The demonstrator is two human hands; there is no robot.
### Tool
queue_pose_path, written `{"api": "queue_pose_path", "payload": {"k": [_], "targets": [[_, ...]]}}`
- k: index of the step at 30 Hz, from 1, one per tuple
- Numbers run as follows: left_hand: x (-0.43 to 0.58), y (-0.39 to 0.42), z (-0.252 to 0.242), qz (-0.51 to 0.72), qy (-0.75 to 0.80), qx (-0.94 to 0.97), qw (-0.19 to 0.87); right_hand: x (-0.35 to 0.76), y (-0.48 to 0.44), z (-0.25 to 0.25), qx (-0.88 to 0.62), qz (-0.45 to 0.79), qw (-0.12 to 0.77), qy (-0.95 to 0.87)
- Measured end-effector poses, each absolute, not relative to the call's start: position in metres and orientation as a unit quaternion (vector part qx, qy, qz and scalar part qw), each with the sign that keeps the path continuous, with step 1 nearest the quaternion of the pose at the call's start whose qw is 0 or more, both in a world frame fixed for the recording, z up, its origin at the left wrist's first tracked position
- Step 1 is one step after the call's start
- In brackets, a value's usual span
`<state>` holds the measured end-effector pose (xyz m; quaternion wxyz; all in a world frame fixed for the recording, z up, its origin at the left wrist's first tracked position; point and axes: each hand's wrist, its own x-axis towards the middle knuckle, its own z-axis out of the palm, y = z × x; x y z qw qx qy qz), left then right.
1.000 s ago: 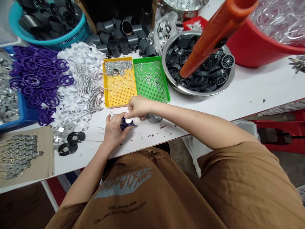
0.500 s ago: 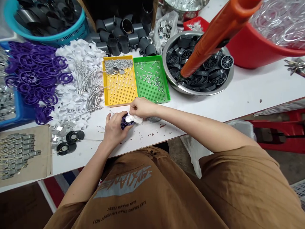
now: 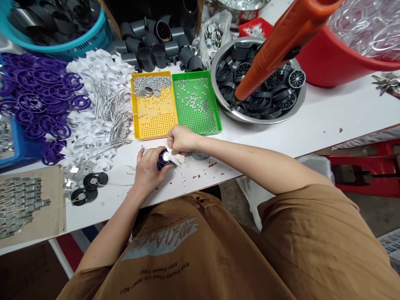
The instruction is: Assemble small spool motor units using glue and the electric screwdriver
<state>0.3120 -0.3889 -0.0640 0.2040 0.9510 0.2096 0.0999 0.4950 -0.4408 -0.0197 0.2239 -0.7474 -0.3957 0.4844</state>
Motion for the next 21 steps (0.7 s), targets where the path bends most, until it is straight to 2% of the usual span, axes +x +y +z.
{"api": "queue_pose_path", "payload": {"k": [13, 15, 17, 19, 21], "targets": [[0.312, -0.385, -0.061, 0.071, 0.202, 0.953, 0.215, 0.492, -0.424, -0.019, -0.758, 0.421, 0.205, -0.454], [0.312, -0.383, -0.058, 0.065, 0.206, 0.950, 0.225, 0.500, -0.425, -0.020, -0.731, 0.446, 0.246, -0.454], [0.311, -0.383, -0.056, 0.057, 0.214, 0.946, 0.236, 0.512, -0.439, -0.020, -0.698, 0.474, 0.325, -0.427], [0.310, -0.382, -0.055, 0.050, 0.218, 0.944, 0.244, 0.526, -0.469, -0.016, -0.682, 0.452, 0.415, -0.397], [0.310, -0.381, -0.054, 0.047, 0.217, 0.943, 0.246, 0.539, -0.509, -0.007, -0.701, 0.404, 0.443, -0.386]]}}
